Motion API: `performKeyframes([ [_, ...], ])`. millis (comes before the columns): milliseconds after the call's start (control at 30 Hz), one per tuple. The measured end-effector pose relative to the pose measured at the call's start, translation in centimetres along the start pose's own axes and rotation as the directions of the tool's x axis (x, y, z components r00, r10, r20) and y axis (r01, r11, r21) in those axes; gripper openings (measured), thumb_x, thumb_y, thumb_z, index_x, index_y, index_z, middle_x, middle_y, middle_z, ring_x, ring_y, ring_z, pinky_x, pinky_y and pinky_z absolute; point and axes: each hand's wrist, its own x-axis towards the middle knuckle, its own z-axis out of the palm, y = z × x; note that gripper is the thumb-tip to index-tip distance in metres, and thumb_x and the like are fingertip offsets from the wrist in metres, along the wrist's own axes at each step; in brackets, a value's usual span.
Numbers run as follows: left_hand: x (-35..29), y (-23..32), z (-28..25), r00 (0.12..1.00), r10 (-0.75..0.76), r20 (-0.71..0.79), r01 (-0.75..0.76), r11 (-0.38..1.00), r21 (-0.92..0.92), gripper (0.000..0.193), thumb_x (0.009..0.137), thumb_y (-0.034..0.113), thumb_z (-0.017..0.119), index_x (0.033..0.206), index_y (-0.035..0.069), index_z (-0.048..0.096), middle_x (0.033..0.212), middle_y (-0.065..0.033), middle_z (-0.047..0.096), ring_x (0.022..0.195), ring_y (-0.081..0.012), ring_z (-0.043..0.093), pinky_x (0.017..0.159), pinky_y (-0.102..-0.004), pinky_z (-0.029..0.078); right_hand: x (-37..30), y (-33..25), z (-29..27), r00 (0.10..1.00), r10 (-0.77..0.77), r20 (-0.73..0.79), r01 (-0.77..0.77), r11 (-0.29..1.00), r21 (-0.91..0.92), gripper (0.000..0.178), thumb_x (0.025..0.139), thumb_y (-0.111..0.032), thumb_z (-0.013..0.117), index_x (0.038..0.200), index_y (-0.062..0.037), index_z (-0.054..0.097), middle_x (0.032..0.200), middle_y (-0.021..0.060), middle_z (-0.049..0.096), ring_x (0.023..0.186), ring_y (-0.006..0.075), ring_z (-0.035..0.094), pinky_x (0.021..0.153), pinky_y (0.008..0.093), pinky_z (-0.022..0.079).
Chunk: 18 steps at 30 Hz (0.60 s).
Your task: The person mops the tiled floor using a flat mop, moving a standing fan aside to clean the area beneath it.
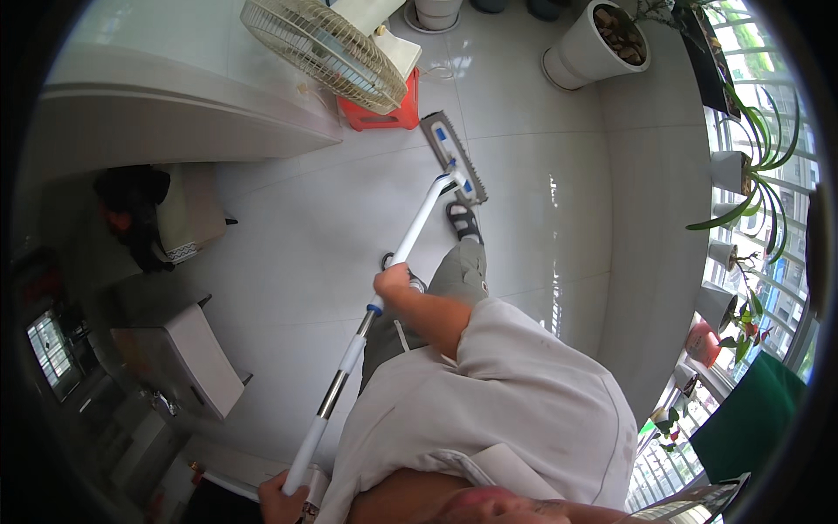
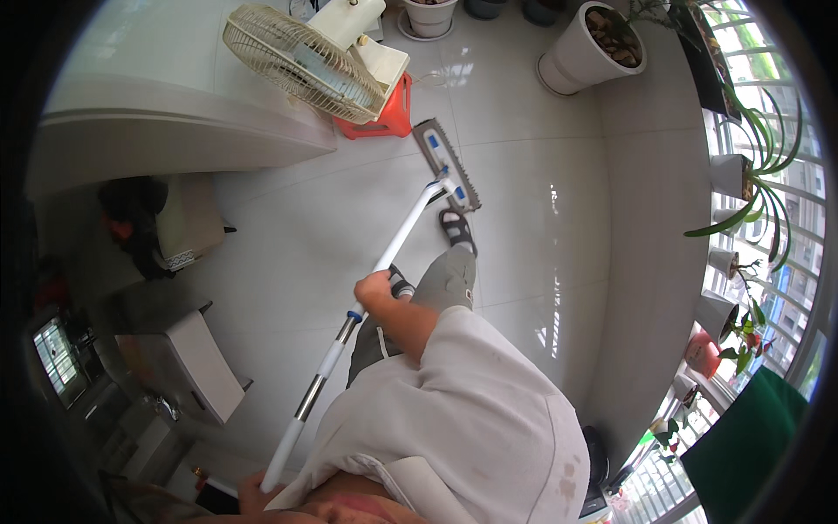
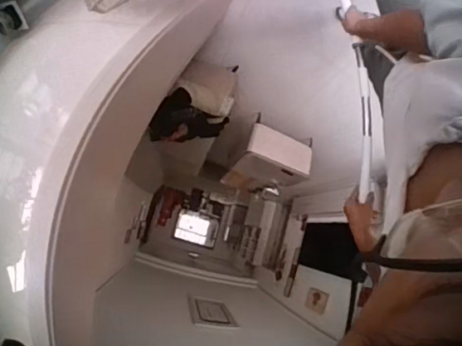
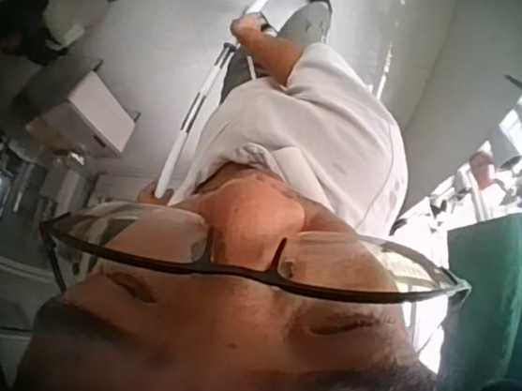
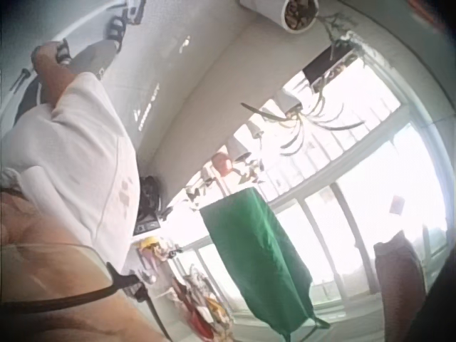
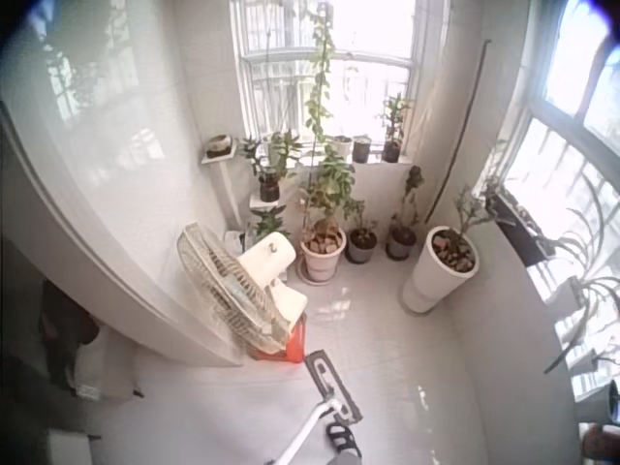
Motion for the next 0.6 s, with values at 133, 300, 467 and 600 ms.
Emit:
performKeyframes([
  [133, -2.8, -2.8, -6.2, 0.999, -0.001, -0.047, 0.01, 0.981, 0.196, 0.025, 0.062, 0.01, 0.066, 0.083, -0.002, 0.064, 0.064, -0.0076, 0.061, 0.064, -0.0112, 0.058, 0.058, -0.0279, 0.047, -4.8, 0.6, 3.2, 0.998, 0.007, 0.065, -0.009, 1.0, 0.03, 0.044, 0.072, -0.014, 0.056, 0.108, 0.0064, 0.04, 0.106, 0.0249, 0.052, 0.095, 0.0363, 0.055, 0.076, 0.0404, 0.049],
  [300, -1.6, 4.4, -4.9, 0.94, 0.286, -0.187, -0.22, 0.924, 0.312, 0.02, 0.058, 0.0, 0.059, 0.077, -0.003, 0.063, 0.061, -0.0099, 0.059, 0.056, -0.0096, 0.052, 0.051, -0.0292, 0.042, -1.7, -0.4, -1.3, 0.992, -0.123, 0.02, 0.119, 0.983, 0.138, 0.037, 0.069, -0.015, 0.06, 0.095, 0.0103, 0.053, 0.092, 0.0249, 0.058, 0.086, 0.0342, 0.059, 0.066, 0.0391, 0.048],
  [467, 4.7, 19.6, 2.2, 0.841, 0.536, 0.072, -0.496, 0.711, 0.498, 0.018, 0.064, 0.007, 0.056, 0.08, 0.0, 0.055, 0.065, -0.0221, 0.055, 0.065, -0.0394, 0.055, 0.059, -0.0432, 0.044, 12.9, 1.2, -15.2, 0.951, -0.122, -0.285, 0.251, 0.842, 0.478, 0.028, 0.067, -0.01, 0.065, 0.082, 0.012, 0.056, 0.074, 0.0173, 0.058, 0.064, 0.0242, 0.058, 0.055, 0.0359, 0.046],
  [600, 10.5, 26.0, 10.8, 0.757, 0.612, 0.228, -0.635, 0.609, 0.475, 0.015, 0.07, 0.005, 0.052, 0.082, -0.003, 0.054, 0.075, -0.0254, 0.057, 0.074, -0.0403, 0.056, 0.067, -0.0453, 0.045, 18.1, 3.4, -26.1, 0.954, 0.061, -0.295, 0.177, 0.676, 0.715, 0.033, 0.073, -0.013, 0.064, 0.094, 0.0081, 0.049, 0.073, 0.0149, 0.052, 0.057, 0.0236, 0.054, 0.044, 0.0368, 0.047],
])
